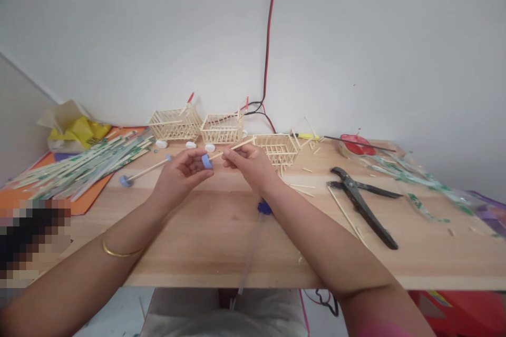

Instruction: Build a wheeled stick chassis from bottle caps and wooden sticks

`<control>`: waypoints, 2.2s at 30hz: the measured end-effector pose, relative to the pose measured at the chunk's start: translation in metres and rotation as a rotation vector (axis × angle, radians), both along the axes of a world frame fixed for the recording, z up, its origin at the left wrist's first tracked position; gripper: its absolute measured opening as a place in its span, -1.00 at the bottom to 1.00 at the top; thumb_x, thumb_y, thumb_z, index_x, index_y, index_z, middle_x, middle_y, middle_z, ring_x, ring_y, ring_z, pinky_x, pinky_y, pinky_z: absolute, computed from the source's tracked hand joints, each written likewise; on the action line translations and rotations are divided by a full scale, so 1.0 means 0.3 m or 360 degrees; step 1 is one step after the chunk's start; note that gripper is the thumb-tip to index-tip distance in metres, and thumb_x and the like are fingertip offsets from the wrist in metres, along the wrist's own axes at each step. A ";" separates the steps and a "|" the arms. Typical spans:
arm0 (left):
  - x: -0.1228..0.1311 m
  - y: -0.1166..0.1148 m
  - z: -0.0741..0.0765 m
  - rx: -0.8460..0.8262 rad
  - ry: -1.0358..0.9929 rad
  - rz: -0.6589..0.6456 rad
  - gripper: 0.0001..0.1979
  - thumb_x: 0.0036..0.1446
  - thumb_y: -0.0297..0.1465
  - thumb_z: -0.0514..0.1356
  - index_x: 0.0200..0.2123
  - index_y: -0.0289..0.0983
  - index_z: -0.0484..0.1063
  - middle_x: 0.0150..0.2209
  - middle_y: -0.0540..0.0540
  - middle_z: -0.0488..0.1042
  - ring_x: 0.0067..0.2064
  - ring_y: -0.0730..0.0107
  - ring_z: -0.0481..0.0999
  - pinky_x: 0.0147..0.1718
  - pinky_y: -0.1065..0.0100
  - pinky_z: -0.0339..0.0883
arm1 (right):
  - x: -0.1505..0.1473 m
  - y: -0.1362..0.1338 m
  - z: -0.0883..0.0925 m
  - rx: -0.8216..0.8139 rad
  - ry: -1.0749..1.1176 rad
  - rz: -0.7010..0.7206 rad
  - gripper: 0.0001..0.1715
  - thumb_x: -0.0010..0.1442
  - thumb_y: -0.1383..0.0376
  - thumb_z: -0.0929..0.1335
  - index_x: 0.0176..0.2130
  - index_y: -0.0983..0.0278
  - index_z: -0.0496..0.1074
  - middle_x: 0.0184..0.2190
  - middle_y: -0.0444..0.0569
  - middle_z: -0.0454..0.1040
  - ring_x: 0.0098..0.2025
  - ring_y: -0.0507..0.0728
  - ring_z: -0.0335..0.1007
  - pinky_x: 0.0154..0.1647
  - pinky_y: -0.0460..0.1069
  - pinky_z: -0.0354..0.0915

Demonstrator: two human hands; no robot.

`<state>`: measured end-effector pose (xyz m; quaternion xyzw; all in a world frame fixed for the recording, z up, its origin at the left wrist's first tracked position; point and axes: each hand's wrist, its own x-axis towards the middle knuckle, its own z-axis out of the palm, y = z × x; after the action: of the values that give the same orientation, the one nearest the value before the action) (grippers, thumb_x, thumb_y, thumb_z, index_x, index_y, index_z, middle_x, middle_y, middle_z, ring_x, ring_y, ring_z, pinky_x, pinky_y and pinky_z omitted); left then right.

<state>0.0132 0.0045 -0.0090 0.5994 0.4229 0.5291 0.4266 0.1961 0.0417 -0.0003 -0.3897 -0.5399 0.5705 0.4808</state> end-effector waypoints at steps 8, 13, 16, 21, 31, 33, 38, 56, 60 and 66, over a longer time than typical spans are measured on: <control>-0.003 0.001 0.001 -0.0039 0.0006 0.0044 -0.63 -0.09 -0.36 0.34 -0.17 -0.29 0.40 -0.30 -0.06 0.49 -0.25 0.38 0.49 -0.15 0.26 0.38 | 0.001 0.000 -0.008 0.0007 -0.0053 0.0039 -0.65 -0.01 0.07 0.46 -0.34 0.30 0.49 -0.48 -0.08 0.52 -0.42 0.00 0.44 -0.30 -0.05 0.36; -0.002 0.001 0.001 -0.0100 -0.0120 0.0010 -0.62 -0.11 -0.38 0.36 -0.17 -0.31 0.41 -0.30 -0.07 0.51 -0.24 0.39 0.50 -0.11 0.26 0.38 | 0.002 -0.006 0.001 0.0083 -0.0124 0.0046 -0.66 0.00 0.07 0.45 -0.36 0.31 0.49 -0.47 -0.07 0.52 -0.44 0.00 0.43 -0.32 -0.05 0.36; -0.001 0.000 0.006 -0.0132 -0.0171 0.0001 -0.61 -0.13 -0.38 0.37 -0.18 -0.31 0.42 -0.31 -0.06 0.53 -0.24 0.39 0.51 -0.09 0.25 0.38 | 0.004 -0.011 0.007 0.0154 -0.0175 0.0036 -0.65 0.01 0.06 0.44 -0.38 0.31 0.49 -0.49 -0.07 0.51 -0.44 0.01 0.42 -0.31 -0.04 0.37; 0.001 -0.005 0.014 -0.0180 -0.0194 0.0017 -0.61 -0.16 -0.39 0.39 -0.20 -0.31 0.43 -0.31 -0.06 0.54 -0.24 0.37 0.52 -0.08 0.23 0.38 | 0.005 -0.019 0.021 0.0221 -0.0245 0.0027 -0.70 0.03 0.10 0.43 -0.42 0.30 0.48 -0.50 -0.08 0.50 -0.45 0.01 0.42 -0.34 -0.06 0.36; -0.001 -0.003 0.011 -0.0194 -0.0194 0.0027 -0.61 -0.17 -0.39 0.40 -0.21 -0.31 0.43 -0.31 -0.06 0.55 -0.24 0.36 0.53 -0.07 0.21 0.38 | -0.001 -0.023 0.030 0.0286 -0.0303 0.0013 -0.74 0.04 0.14 0.42 -0.50 0.29 0.47 -0.51 -0.08 0.50 -0.43 0.02 0.44 -0.32 -0.05 0.40; -0.001 -0.003 0.010 -0.0197 -0.0203 0.0028 -0.61 -0.18 -0.40 0.40 -0.21 -0.31 0.43 -0.31 -0.06 0.55 -0.23 0.36 0.53 -0.06 0.22 0.38 | 0.000 -0.022 0.030 0.0294 -0.0294 0.0022 -0.75 0.04 0.16 0.42 -0.50 0.30 0.47 -0.51 -0.09 0.50 -0.43 0.01 0.44 -0.33 -0.06 0.39; -0.002 -0.004 0.006 -0.0189 -0.0218 0.0029 -0.62 -0.17 -0.41 0.39 -0.21 -0.31 0.44 -0.31 -0.06 0.55 -0.24 0.37 0.53 -0.09 0.25 0.39 | 0.005 -0.019 0.024 0.0317 -0.0272 0.0070 -0.78 0.06 0.17 0.41 -0.43 0.30 0.46 -0.52 -0.12 0.49 -0.45 0.00 0.44 -0.35 -0.08 0.38; 0.011 -0.007 0.024 -0.0251 -0.0687 -0.0272 -0.64 -0.12 -0.51 0.37 -0.17 -0.26 0.49 -0.24 -0.06 0.57 -0.17 0.37 0.53 -0.01 0.21 0.39 | -0.022 -0.080 0.076 0.0641 -0.0340 0.0068 -0.82 0.08 0.25 0.41 -0.26 0.26 0.43 -0.33 -0.07 0.53 -0.30 0.05 0.49 -0.24 0.00 0.42; 0.012 -0.012 0.030 -0.0268 -0.0696 -0.0349 -0.64 -0.13 -0.51 0.37 -0.19 -0.26 0.46 -0.25 -0.05 0.55 -0.18 0.40 0.51 0.00 0.21 0.36 | -0.019 -0.091 0.093 0.0801 -0.0489 0.0079 -0.89 0.13 0.29 0.37 -0.28 0.26 0.43 -0.33 -0.07 0.53 -0.30 0.04 0.48 -0.25 -0.03 0.39; 0.002 0.000 0.010 -0.0209 -0.0507 -0.0348 -0.63 -0.12 -0.50 0.37 -0.19 -0.25 0.40 -0.23 -0.05 0.53 -0.17 0.39 0.51 -0.08 0.28 0.36 | -0.015 -0.098 0.105 0.1000 -0.0712 -0.0019 -0.94 0.13 0.30 0.37 -0.32 0.23 0.44 -0.33 -0.10 0.52 -0.33 0.03 0.44 -0.25 -0.04 0.35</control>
<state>0.0137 0.0044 -0.0059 0.5214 0.3161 0.5390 0.5811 0.1916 0.0122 0.0311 -0.3414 -0.7777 0.2752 0.4505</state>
